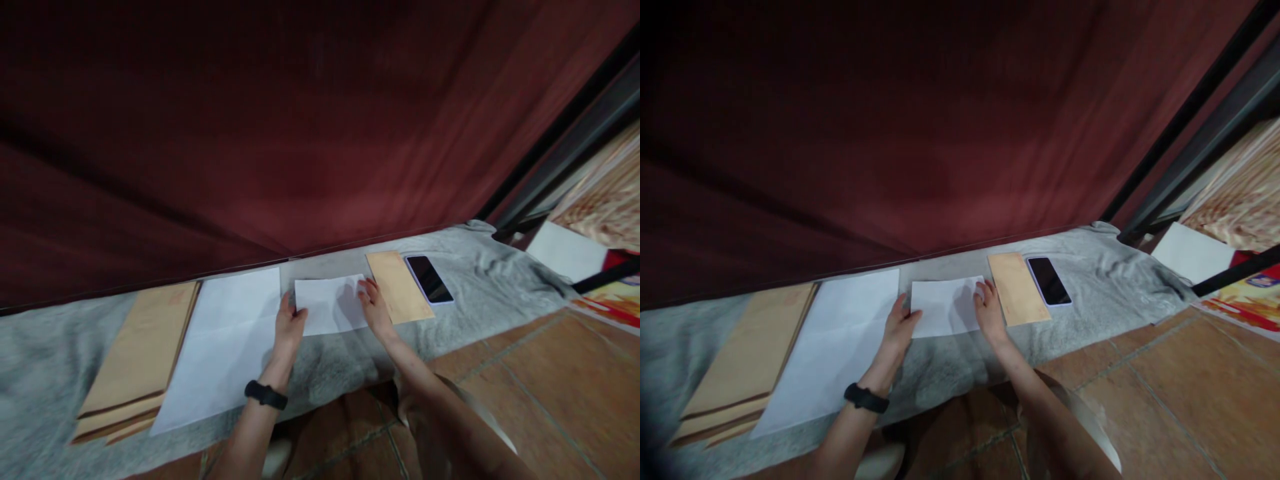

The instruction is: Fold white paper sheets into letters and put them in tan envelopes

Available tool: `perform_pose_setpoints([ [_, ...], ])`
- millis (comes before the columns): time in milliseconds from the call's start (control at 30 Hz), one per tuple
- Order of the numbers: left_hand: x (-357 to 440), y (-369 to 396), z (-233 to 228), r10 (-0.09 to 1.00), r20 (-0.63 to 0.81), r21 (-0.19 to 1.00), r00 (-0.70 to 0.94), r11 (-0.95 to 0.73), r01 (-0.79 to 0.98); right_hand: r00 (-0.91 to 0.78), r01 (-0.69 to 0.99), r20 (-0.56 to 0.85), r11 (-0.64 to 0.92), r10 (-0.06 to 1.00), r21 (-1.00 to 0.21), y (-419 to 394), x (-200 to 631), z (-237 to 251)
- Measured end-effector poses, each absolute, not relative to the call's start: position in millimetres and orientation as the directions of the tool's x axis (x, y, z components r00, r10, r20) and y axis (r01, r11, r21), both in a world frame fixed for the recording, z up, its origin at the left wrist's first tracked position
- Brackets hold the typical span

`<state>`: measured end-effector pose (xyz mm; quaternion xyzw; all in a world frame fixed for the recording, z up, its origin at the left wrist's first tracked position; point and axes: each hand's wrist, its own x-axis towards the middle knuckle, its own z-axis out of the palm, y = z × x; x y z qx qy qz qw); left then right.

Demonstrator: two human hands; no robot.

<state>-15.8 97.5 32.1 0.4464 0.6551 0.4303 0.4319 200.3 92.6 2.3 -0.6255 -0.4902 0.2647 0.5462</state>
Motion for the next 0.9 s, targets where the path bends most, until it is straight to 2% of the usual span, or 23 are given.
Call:
perform_pose_setpoints([
  [33, -16, 97, 35, 0.949, -0.221, 0.966, -0.225, 0.244, 0.081, 0.334, 0.342, 0.228, 0.108, 0.915, -0.934, 86, 196, 9],
  [100, -16, 94, 43, 0.931, -0.278, 0.958, -0.236, 0.253, -0.134, 0.093, 0.418, 0.322, 0.257, 0.942, -0.871, 70, 185, 24],
  [200, -16, 89, 62, 0.919, -0.329, 0.905, -0.218, 0.241, -0.35, -0.254, 0.52, 0.39, 0.465, 0.885, -0.716, 47, 168, 44],
  [267, -16, 88, 74, 0.927, -0.335, 0.866, -0.168, 0.233, -0.442, -0.357, 0.573, 0.415, 0.547, 0.837, -0.61, 39, 162, 52],
  [333, -16, 87, 84, 0.944, -0.311, 0.83, -0.109, 0.215, -0.514, -0.304, 0.581, 0.441, 0.531, 0.844, -0.617, 38, 160, 55],
  [400, -16, 87, 90, 0.961, -0.275, 0.782, -0.014, 0.215, -0.585, -0.109, 0.501, 0.454, 0.443, 0.884, -0.743, 45, 163, 57],
  [500, -11, 83, 88, 0.951, -0.303, 0.757, 0.059, 0.278, -0.592, 0.275, 0.18, 0.36, 0.321, 0.891, -0.93, 58, 171, 63],
  [567, -3, 78, 81, 0.917, -0.4, 0.791, 0.013, 0.352, -0.501, 0.433, -0.105, 0.228, 0.3, 0.872, -0.948, 64, 177, 68],
  [633, 8, 71, 73, 0.888, -0.46, 0.805, 0.001, 0.418, -0.421, 0.461, -0.367, 0.09, 0.283, 0.883, -0.886, 66, 181, 72],
  [700, 20, 66, 65, 0.891, -0.445, 0.796, 0.091, 0.44, -0.417, 0.429, -0.55, -0.027, 0.237, 0.903, -0.801, 66, 182, 73],
  [800, 31, 64, 59, 0.916, -0.376, 0.793, 0.14, 0.397, -0.463, 0.347, -0.678, -0.14, 0.145, 0.927, -0.72, 65, 182, 69],
  [900, 27, 71, 57, 0.93, -0.365, 0.825, 0.043, 0.344, -0.448, 0.296, -0.712, -0.196, 0.079, 0.935, -0.698, 63, 186, 62],
])
